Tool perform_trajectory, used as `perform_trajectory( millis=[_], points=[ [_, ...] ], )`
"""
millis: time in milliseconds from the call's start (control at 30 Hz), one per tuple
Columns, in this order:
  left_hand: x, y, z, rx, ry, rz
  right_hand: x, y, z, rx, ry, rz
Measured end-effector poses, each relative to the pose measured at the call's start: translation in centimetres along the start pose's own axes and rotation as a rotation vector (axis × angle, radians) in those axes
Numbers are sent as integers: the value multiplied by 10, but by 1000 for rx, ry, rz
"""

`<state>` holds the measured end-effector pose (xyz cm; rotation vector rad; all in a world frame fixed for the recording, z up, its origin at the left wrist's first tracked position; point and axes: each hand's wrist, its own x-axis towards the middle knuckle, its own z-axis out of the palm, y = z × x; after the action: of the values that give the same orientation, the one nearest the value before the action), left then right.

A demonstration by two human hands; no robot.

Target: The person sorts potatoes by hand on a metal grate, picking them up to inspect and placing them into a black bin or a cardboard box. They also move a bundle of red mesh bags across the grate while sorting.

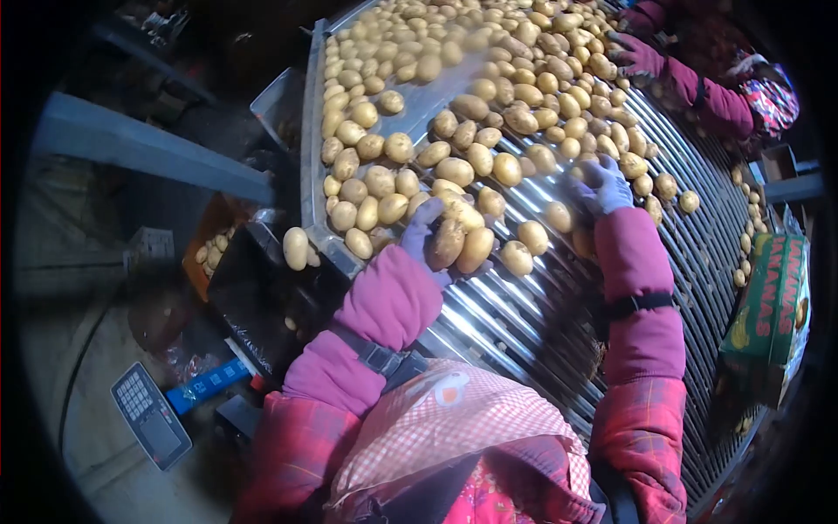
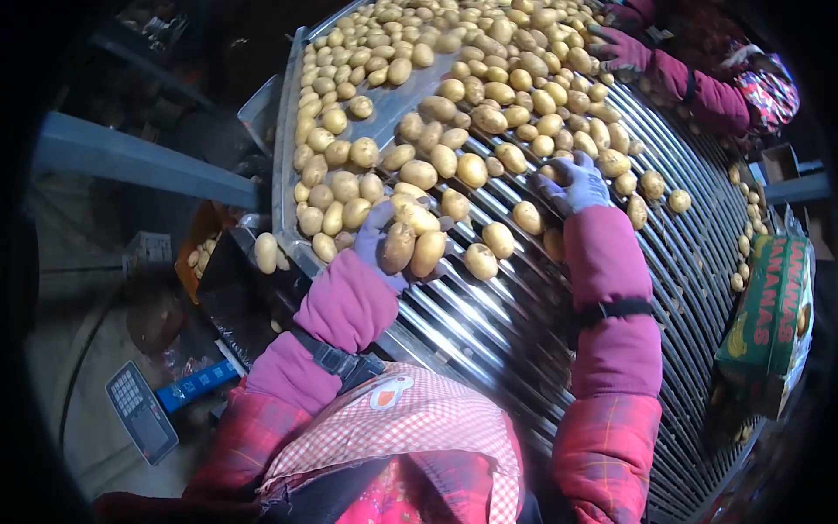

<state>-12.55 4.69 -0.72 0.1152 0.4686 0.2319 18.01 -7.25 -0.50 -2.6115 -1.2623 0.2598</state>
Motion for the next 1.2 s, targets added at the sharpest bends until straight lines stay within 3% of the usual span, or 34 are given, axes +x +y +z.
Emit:
perform_trajectory(
  millis=[67, 100, 133, 233, 267, 300, 333, 467, 533, 567, 600, 667, 733, 900, 933, 1000, 1033, 1067, 1133, 1200],
  points=[
    [-16, 2, 31, 20, 130, 61, -5, -13, 1, 504, 101, -41],
    [-14, 0, 28, 9, 129, 66, -9, -21, -8, 650, 48, -187],
    [-7, 0, 21, 74, 101, 99, -24, -46, -10, 1080, -47, -118],
    [9, -1, -8, 54, -7, 128, -60, -108, -13, 1430, -370, -47],
    [8, 1, -5, -30, -88, 109, -67, -119, -3, 1421, -393, -31],
    [3, 0, -1, -73, -25, 37, -71, -130, 4, 1400, -406, -112],
    [0, 1, 0, -77, -36, 46, -76, -141, 22, 1490, -306, -200],
    [-20, 1, 10, -36, -23, 23, -86, -144, 27, 1562, -357, -145],
    [-39, 3, 15, 5, 2, 12, -97, -150, 21, 1162, -242, -428],
    [-46, 2, 16, 30, 46, 88, -107, -154, 17, 1065, -246, -396],
    [-57, 3, 18, -63, -15, 5, -109, -157, 11, 914, -173, -535],
    [-65, 0, 1, -27, 24, 73, -117, -166, 8, 883, -174, -579],
    [-82, 4, -15, -55, -20, 33, -121, -172, 15, 1212, -395, -397],
    [-139, 26, -33, -23, -193, 207, -123, -178, 38, 1456, -554, -217],
    [-150, 43, -42, 103, -408, 233, -122, -179, 41, 1429, -556, -231],
    [-202, 47, -38, 470, 81, 421, -126, -194, 39, 1438, -637, -183],
    [-202, 55, -48, 855, 86, 825, -130, -205, 31, 1456, -686, -149],
    [-224, 65, -53, 709, 231, 579, -134, -214, 28, 1471, -730, -112],
    [-244, 79, -88, -130, 3, 509, -131, -216, 37, 1431, -780, -157],
    [-252, 92, -112, -151, 159, 582, -128, -218, 49, 1396, -829, -142]
  ],
)
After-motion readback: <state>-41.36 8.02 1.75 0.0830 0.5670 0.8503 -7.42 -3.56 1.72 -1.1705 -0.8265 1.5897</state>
